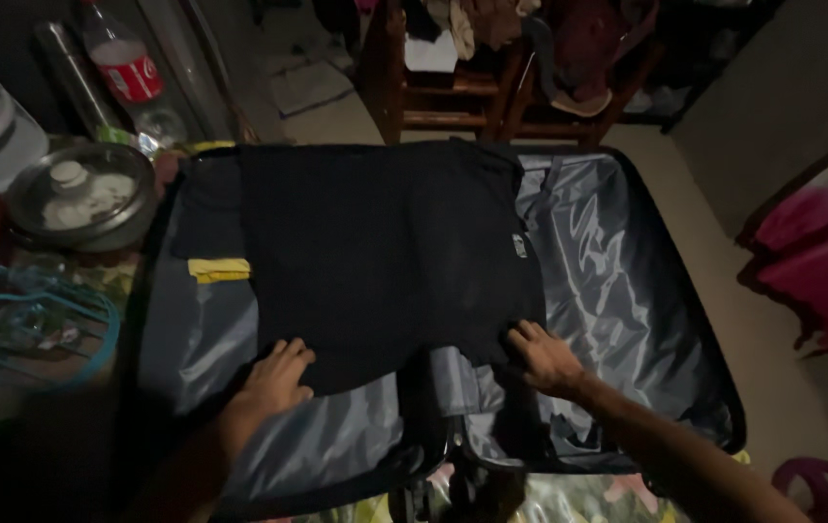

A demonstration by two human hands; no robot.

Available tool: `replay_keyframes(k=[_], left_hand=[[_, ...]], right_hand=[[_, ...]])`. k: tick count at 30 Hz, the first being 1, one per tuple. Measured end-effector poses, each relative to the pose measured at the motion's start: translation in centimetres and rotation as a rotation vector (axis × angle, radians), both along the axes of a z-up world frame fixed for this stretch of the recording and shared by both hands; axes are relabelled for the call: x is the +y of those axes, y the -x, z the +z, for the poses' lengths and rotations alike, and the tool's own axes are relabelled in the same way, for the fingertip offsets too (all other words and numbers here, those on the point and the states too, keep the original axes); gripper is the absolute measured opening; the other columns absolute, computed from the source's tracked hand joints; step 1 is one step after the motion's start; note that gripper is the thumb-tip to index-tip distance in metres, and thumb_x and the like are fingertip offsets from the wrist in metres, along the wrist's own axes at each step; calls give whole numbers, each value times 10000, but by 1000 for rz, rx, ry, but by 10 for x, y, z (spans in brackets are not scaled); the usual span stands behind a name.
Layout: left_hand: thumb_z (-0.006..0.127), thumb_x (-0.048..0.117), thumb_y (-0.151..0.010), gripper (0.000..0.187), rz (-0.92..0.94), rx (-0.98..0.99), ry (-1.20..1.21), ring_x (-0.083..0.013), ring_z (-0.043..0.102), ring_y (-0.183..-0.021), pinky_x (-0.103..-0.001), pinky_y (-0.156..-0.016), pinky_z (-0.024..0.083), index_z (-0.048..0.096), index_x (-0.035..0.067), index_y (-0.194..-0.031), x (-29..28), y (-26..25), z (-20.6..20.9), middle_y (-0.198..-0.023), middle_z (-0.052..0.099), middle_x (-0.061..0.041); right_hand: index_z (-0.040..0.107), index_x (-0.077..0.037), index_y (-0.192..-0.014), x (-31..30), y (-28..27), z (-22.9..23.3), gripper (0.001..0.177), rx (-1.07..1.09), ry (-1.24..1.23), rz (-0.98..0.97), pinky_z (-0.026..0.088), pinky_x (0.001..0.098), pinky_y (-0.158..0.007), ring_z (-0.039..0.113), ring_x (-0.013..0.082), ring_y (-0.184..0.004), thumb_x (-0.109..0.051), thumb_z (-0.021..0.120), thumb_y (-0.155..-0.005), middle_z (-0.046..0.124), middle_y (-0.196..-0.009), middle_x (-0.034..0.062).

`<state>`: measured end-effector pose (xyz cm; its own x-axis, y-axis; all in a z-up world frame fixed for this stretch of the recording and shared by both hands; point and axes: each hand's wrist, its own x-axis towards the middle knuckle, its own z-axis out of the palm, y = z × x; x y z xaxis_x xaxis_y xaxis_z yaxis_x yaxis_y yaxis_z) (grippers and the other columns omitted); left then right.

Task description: The person folds black shirts and places them into an open suitcase on a bed.

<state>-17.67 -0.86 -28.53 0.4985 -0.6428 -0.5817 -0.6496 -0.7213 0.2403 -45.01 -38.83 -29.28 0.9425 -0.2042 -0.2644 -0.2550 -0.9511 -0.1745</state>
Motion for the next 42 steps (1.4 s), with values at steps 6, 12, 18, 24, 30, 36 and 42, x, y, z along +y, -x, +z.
replay_keyframes(k=[6, 12, 18, 24, 30, 36, 42], left_hand=[[601, 103, -944, 251, -48, -241, 152, -276, 556, -1236, -404, -1023, 520, 685, 128, -1179, 9, 11, -15, -1311, 579, -55], [629, 106, -897, 91, 343, -91, 421, -329, 690, -788, -489, -780, 556, 583, 39, -937, 29, -14, 14, -808, 683, -168], [508, 213, -1039, 121, 170, -258, 322, -322, 717, -790, -462, -765, 585, 536, 102, -1077, 65, -29, 16, -817, 699, -157], [723, 483, -824, 565, -150, -307, 389, -328, 653, -1112, -501, -978, 471, 636, 184, -1296, 98, -33, -33, -1226, 706, -101], [778, 434, -783, 582, 246, -22, 498, -256, 641, -1157, -428, -1018, 501, 645, 186, -1292, 60, -98, -9, -1294, 670, -66], [810, 447, -778, 756, 1293, 1007, 896, -271, 610, -1152, -427, -997, 512, 570, 126, -1419, 8, -133, 19, -1433, 569, -96], [854, 390, -781, 993, 1328, 545, 734, -314, 481, -1361, -397, -1071, 467, 350, 119, -1593, -7, -114, -23, -1572, 430, -136]], right_hand=[[494, -28, -1389, -23, 14, -28, 532, -111, -18, -19, 431, 492, -1087, 497, 403, -1301, -265, 628, -932, 491, -1436, 239], [539, 40, -1346, -52, 13, 11, 407, -492, -527, -234, 546, 442, -921, 686, 365, -1059, -181, 455, -1015, 703, -1156, 264], [455, -62, -1426, -14, 18, 70, 647, 90, -116, -255, 500, 401, -477, 573, 235, -433, -513, 517, -967, 618, -535, 127], [433, -114, -1461, 15, 44, 78, 735, 287, -107, 102, 479, 360, -443, 516, 175, -402, -639, 529, -956, 529, -474, 53], [632, -71, -1238, -52, 38, 28, 516, -119, -616, -278, 576, 325, -728, 688, 175, -856, -461, 650, -901, 698, -988, 85], [562, -36, -1331, -137, 6, -38, 592, -555, -935, -916, 543, 364, -849, 661, 238, -1007, -443, 686, -920, 663, -1145, 133], [492, -1, -1424, -68, 13, -56, 684, -223, -768, -912, 510, 402, -970, 634, 300, -1158, -425, 721, -939, 628, -1302, 180]])
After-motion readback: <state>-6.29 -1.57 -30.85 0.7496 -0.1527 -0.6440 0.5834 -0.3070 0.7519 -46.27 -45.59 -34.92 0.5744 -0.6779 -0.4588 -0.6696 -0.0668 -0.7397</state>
